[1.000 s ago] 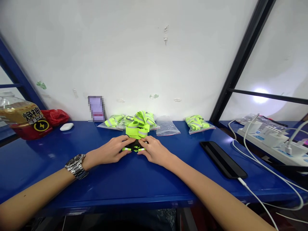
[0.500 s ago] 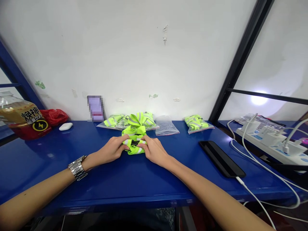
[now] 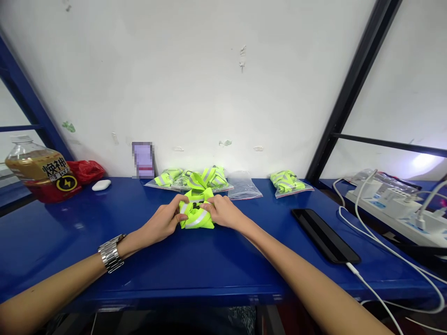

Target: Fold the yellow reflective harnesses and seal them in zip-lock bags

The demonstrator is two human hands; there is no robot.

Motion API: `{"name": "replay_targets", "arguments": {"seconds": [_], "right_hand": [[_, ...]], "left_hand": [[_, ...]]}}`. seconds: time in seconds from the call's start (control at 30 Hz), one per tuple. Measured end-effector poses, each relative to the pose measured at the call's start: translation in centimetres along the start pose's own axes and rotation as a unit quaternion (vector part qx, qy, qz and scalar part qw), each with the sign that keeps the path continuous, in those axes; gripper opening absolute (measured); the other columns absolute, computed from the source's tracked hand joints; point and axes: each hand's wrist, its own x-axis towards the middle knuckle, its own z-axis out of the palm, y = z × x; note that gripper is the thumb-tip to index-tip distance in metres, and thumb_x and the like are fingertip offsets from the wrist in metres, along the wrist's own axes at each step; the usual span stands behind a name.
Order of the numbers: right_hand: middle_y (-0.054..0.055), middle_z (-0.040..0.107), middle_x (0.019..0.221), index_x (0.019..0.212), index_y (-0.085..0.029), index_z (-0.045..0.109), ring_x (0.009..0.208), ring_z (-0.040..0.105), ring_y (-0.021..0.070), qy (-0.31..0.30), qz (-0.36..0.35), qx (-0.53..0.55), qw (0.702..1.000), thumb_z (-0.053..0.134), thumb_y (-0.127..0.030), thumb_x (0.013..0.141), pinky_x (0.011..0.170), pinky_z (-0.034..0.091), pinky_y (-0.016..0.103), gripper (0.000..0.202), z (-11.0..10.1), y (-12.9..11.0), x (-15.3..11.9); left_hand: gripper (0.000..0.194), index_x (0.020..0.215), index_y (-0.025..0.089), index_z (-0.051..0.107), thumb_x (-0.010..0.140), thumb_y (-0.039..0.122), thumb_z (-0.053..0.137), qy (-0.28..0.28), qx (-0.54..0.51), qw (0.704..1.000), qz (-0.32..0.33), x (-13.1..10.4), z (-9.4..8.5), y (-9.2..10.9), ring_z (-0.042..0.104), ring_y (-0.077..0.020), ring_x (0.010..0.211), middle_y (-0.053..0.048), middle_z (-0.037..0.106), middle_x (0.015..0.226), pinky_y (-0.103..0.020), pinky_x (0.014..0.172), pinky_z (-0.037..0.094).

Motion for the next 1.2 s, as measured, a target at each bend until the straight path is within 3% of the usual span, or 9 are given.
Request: {"name": "replay_targets", "arguments": {"seconds": [0.2,0.4,0.6,0.7,0.8,0.9,0.97,1.07,1.2], "right_hand": [[-0.006,0.023,0.050,0.054,-0.020,0.030,0.047,0.023,0.0077,-0.067,0.048,0.040,0.996,0.044,-0.043,0.090,0.048,0.018,0.024,0.045,-0.2,1.0,1.1],[-0.006,0.025,0.042,0.048,-0.021,0.028,0.039,0.026,0.0076,-0.098,0.108,0.069,0.987,0.050,-0.053,0.085,0.043,0.021,0.024,0.053,-0.7,0.6,1.7],[-0.006,0.028,0.037,0.049,-0.023,0.031,0.033,0.031,0.0095,-0.135,0.145,0.119,0.973,0.052,-0.061,0.082,0.038,0.026,0.025,0.054,-1.1,1.1,1.8],[-0.004,0.032,0.037,0.047,-0.022,0.033,0.035,0.034,0.0103,-0.124,0.144,0.083,0.978,0.050,-0.059,0.084,0.040,0.027,0.025,0.055,-1.1,1.5,1.7],[-0.001,0.040,0.043,0.047,-0.021,0.039,0.043,0.041,0.0122,-0.029,0.145,-0.003,0.989,0.053,-0.058,0.083,0.045,0.029,0.026,0.053,-0.8,1.7,1.2],[0.001,0.054,0.060,0.065,-0.018,0.053,0.058,0.049,0.0147,0.115,0.081,-0.042,0.989,0.057,-0.053,0.083,0.054,0.036,0.026,0.040,-0.1,1.8,0.2],[0.004,0.059,0.077,0.081,-0.017,0.058,0.069,0.054,0.0158,0.151,-0.025,-0.048,0.987,0.048,-0.044,0.092,0.065,0.042,0.028,0.031,0.4,1.9,-0.5],[0.010,0.059,0.095,0.099,-0.016,0.061,0.089,0.056,0.0202,0.131,-0.158,-0.074,0.976,0.043,-0.040,0.096,0.082,0.046,0.034,0.030,0.7,1.9,-1.6],[0.017,0.057,0.109,0.120,-0.012,0.053,0.102,0.053,0.0284,0.077,-0.223,-0.141,0.962,0.058,-0.053,0.084,0.088,0.047,0.044,0.055,0.4,1.8,-2.2]], "left_hand": [[0.023,0.101,0.021,0.054,0.098,0.028,0.032,-0.017,0.089,0.995,0.043,-0.5,0.1,0.2,0.054,-0.0170,0.069,-0.002,0.059,0.079,-0.028,0.065,0.042],[0.029,0.116,0.019,0.054,0.098,0.025,0.033,0.042,0.184,0.976,0.109,-0.8,-0.4,0.7,0.050,-0.0253,0.108,-0.014,0.051,0.123,-0.041,0.086,0.045],[0.035,0.130,0.022,0.047,0.098,0.027,0.036,0.014,0.189,0.969,0.156,-0.2,-0.3,1.2,0.049,-0.0264,0.114,-0.013,0.053,0.123,-0.044,0.094,0.043],[0.034,0.124,0.023,0.055,0.098,0.028,0.035,-0.007,0.203,0.965,0.169,0.4,-0.5,1.2,0.051,-0.0260,0.109,-0.013,0.057,0.114,-0.043,0.092,0.044],[0.035,0.125,0.024,0.057,0.098,0.032,0.035,-0.015,0.180,0.970,0.161,0.9,-0.7,1.1,0.054,-0.0234,0.103,-0.011,0.058,0.107,-0.040,0.090,0.045],[0.036,0.125,0.023,0.056,0.099,0.033,0.034,-0.015,0.161,0.976,0.148,1.1,-0.7,1.0,0.056,-0.0219,0.099,-0.010,0.058,0.105,-0.036,0.086,0.046],[0.036,0.125,0.023,0.056,0.099,0.034,0.033,-0.026,0.155,0.979,0.133,1.0,-0.7,0.9,0.057,-0.0206,0.096,-0.009,0.058,0.104,-0.034,0.081,0.046],[0.037,0.127,0.022,0.053,0.100,0.034,0.030,-0.041,0.149,0.981,0.118,0.9,-0.7,0.9,0.057,-0.0194,0.094,-0.009,0.059,0.105,-0.032,0.078,0.046],[0.035,0.124,0.021,0.055,0.099,0.034,0.034,-0.019,0.186,0.972,0.140,0.6,-0.8,1.3,0.054,-0.0244,0.108,-0.009,0.063,0.102,-0.047,0.099,0.035]]}}
